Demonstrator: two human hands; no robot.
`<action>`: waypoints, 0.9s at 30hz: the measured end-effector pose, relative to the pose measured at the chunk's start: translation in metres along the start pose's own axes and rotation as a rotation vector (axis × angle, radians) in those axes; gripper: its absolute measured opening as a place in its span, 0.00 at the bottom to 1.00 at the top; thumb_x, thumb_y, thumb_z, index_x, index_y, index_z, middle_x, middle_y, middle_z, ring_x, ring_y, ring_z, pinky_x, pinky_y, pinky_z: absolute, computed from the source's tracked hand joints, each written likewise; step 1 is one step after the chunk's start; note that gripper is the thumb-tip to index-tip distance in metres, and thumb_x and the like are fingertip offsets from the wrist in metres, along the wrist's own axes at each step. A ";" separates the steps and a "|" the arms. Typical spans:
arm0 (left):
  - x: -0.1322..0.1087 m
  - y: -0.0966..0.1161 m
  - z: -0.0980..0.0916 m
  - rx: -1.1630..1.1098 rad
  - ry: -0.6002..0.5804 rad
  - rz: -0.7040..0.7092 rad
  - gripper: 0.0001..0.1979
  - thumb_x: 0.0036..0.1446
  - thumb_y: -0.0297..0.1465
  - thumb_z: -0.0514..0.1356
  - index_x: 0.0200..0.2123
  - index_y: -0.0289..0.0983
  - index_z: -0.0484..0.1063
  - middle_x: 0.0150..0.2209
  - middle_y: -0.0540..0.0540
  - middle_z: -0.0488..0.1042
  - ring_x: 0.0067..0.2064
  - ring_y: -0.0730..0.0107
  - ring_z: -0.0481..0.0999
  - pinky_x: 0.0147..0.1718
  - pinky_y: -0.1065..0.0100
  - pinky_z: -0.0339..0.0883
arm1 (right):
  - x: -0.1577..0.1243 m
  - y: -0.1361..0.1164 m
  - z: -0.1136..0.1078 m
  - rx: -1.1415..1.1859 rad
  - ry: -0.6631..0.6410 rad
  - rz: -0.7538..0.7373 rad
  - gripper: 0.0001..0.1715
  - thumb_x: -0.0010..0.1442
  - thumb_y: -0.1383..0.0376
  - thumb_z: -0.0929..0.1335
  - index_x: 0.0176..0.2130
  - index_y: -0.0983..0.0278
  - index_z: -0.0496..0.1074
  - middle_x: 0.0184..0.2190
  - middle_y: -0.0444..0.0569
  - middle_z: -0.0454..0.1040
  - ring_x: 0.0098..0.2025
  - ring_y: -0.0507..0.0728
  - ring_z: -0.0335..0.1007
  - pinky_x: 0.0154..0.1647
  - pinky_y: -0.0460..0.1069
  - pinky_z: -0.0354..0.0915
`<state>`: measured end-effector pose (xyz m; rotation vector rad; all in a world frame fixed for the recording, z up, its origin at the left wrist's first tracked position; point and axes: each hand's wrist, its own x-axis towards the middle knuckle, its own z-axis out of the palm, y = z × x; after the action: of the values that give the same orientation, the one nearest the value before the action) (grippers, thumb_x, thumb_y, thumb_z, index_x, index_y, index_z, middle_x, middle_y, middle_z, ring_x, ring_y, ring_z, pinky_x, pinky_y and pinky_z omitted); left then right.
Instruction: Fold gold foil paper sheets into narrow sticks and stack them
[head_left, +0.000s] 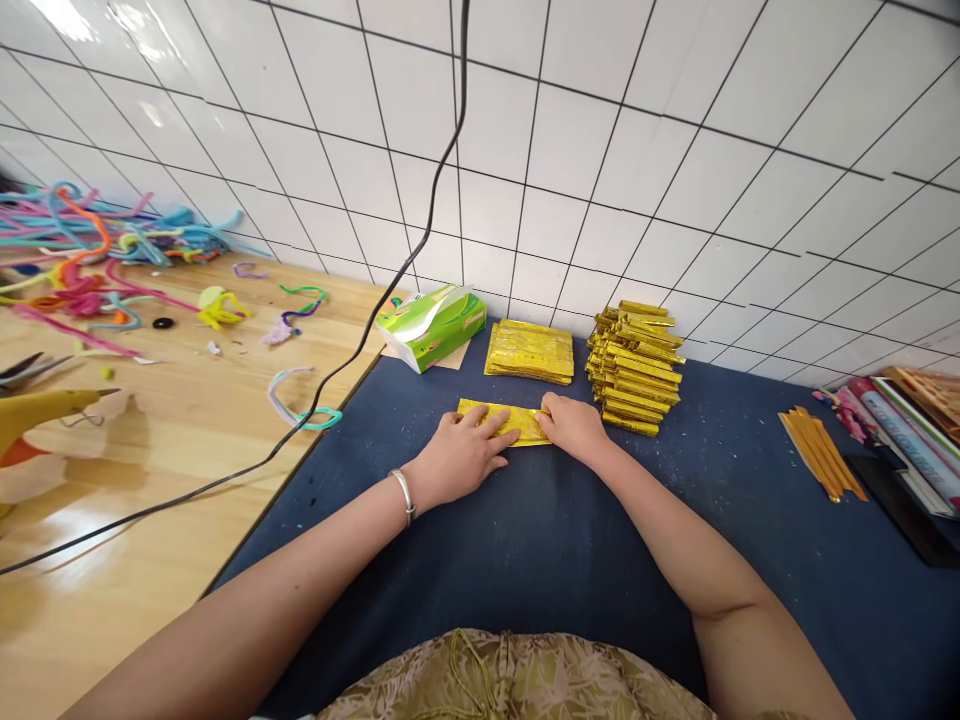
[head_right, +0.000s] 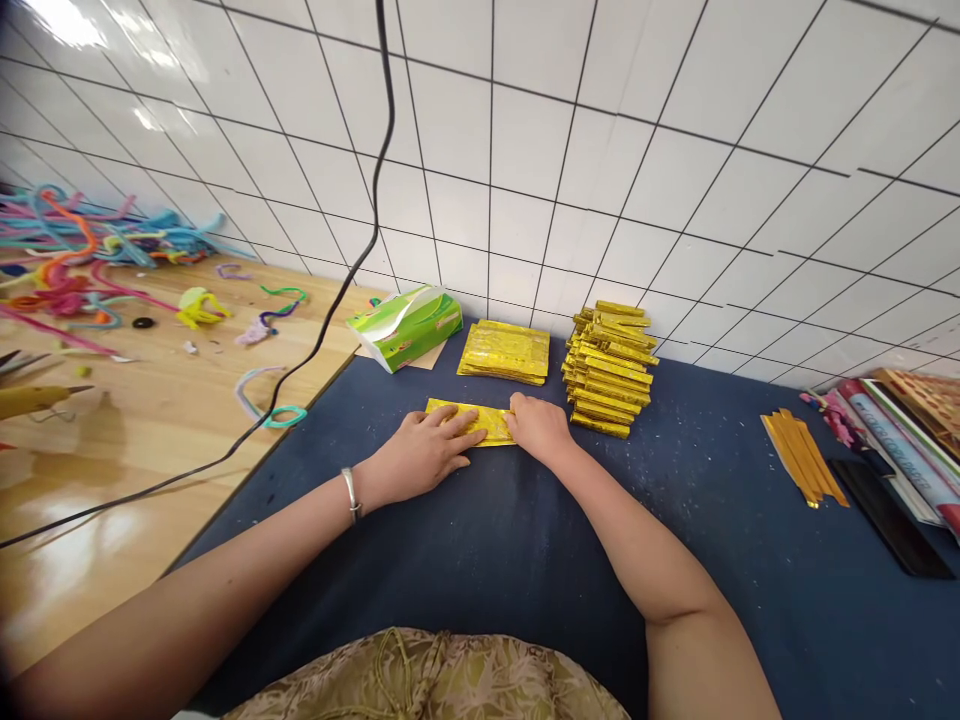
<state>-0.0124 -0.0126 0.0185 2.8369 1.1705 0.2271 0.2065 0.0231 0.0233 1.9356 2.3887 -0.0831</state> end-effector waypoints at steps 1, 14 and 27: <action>0.000 0.001 0.001 -0.022 0.005 0.005 0.22 0.61 0.42 0.50 0.58 0.48 0.58 0.59 0.42 0.60 0.58 0.45 0.55 0.47 0.49 0.55 | 0.000 0.001 0.000 -0.001 -0.001 -0.001 0.14 0.62 0.54 0.59 0.40 0.60 0.65 0.38 0.47 0.74 0.38 0.57 0.70 0.33 0.48 0.56; 0.031 0.013 0.026 -0.251 0.182 -0.132 0.11 0.62 0.35 0.51 0.41 0.38 0.70 0.44 0.43 0.70 0.48 0.62 0.67 0.47 0.60 0.59 | 0.001 0.002 0.000 0.041 -0.018 0.002 0.15 0.62 0.53 0.60 0.41 0.59 0.65 0.39 0.48 0.74 0.39 0.56 0.70 0.35 0.48 0.57; 0.019 0.019 0.025 -0.053 0.081 0.066 0.20 0.63 0.38 0.46 0.57 0.45 0.60 0.60 0.43 0.59 0.63 0.53 0.52 0.56 0.46 0.43 | -0.007 -0.012 -0.016 0.144 0.178 -0.065 0.14 0.62 0.60 0.60 0.44 0.64 0.67 0.45 0.54 0.71 0.51 0.59 0.62 0.51 0.52 0.56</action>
<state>0.0179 -0.0129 -0.0023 2.8476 1.0690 0.3748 0.1962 0.0149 0.0402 2.0043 2.6273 -0.0920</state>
